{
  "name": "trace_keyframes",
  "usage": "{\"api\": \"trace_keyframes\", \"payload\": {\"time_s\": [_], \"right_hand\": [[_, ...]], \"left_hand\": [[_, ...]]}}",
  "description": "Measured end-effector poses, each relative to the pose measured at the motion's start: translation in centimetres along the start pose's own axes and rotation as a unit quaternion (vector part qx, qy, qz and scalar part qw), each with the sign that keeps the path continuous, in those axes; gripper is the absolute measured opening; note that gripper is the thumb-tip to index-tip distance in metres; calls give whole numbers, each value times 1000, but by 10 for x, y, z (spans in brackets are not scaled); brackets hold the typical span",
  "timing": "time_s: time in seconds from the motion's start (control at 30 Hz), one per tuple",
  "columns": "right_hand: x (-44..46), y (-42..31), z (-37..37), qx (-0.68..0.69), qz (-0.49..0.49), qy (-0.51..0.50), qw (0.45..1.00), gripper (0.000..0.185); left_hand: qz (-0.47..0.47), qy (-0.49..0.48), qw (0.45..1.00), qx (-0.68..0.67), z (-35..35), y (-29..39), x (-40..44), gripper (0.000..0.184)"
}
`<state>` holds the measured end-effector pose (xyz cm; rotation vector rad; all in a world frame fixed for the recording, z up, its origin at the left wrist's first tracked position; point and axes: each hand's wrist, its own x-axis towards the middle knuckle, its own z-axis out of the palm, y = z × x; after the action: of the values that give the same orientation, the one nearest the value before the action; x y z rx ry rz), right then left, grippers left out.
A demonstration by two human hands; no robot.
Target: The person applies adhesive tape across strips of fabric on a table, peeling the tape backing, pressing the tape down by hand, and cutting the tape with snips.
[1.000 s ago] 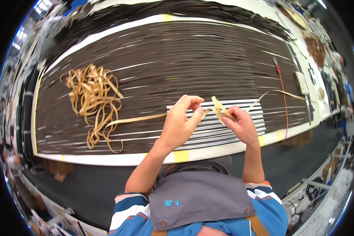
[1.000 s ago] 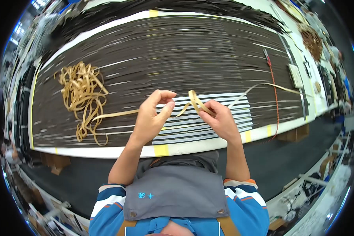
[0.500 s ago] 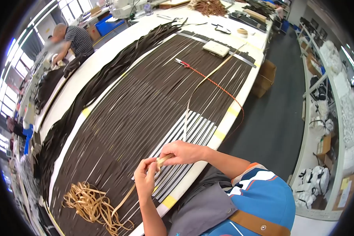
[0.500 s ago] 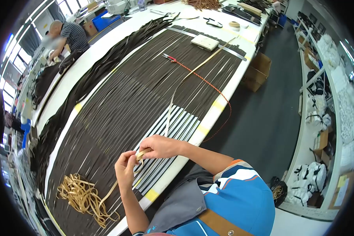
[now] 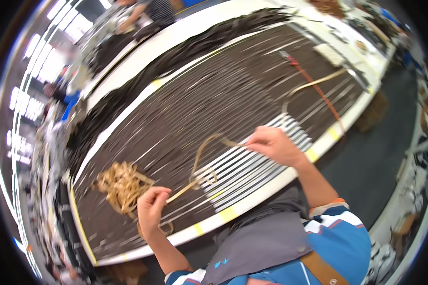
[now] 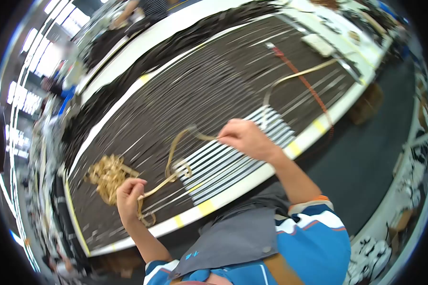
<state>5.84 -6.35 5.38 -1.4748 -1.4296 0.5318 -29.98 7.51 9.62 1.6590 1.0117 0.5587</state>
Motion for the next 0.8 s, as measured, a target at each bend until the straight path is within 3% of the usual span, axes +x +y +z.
{"api": "trace_keyframes", "payload": {"time_s": [0.07, 0.17, 0.27, 0.33, 0.43, 0.5, 0.57, 0.7, 0.77, 0.8], "right_hand": [[1, -8, 2, 20, 64, -8, 998, 8], [6, -14, 14, 8, 34, -28, 999, 7], [16, -28, 29, -19, 27, -95, 995, 11], [20, -37, 39, -43, 21, -128, 991, 9], [21, -42, 43, -55, -39, -144, 987, 7], [20, -49, 36, -22, 21, -156, 987, 3], [20, -56, 28, 2, 97, -191, 977, 4], [24, -62, 27, -27, 167, -299, 939, 8], [27, -59, 30, -31, 142, -326, 934, 13], [29, -56, 31, -13, 116, -282, 952, 16]], "left_hand": [[26, 89, 996, -9, -27, -3, -17, 9], [72, 101, 991, -49, -19, 5, -28, 15], [121, 31, 992, 2, 23, 10, -14, 35], [218, -7, 973, 69, 47, 15, 6, 51], [350, -33, 935, 53, 85, 3, 40, 66], [401, -87, 911, 44, 104, -6, 59, 36], [273, -141, 950, 53, 118, -9, 59, 11], [220, -167, 960, -37, 113, 4, 41, 16], [231, -143, 962, -30, 96, 1, 31, 15], [240, -115, 963, 32, 82, -3, 27, 14]]}}
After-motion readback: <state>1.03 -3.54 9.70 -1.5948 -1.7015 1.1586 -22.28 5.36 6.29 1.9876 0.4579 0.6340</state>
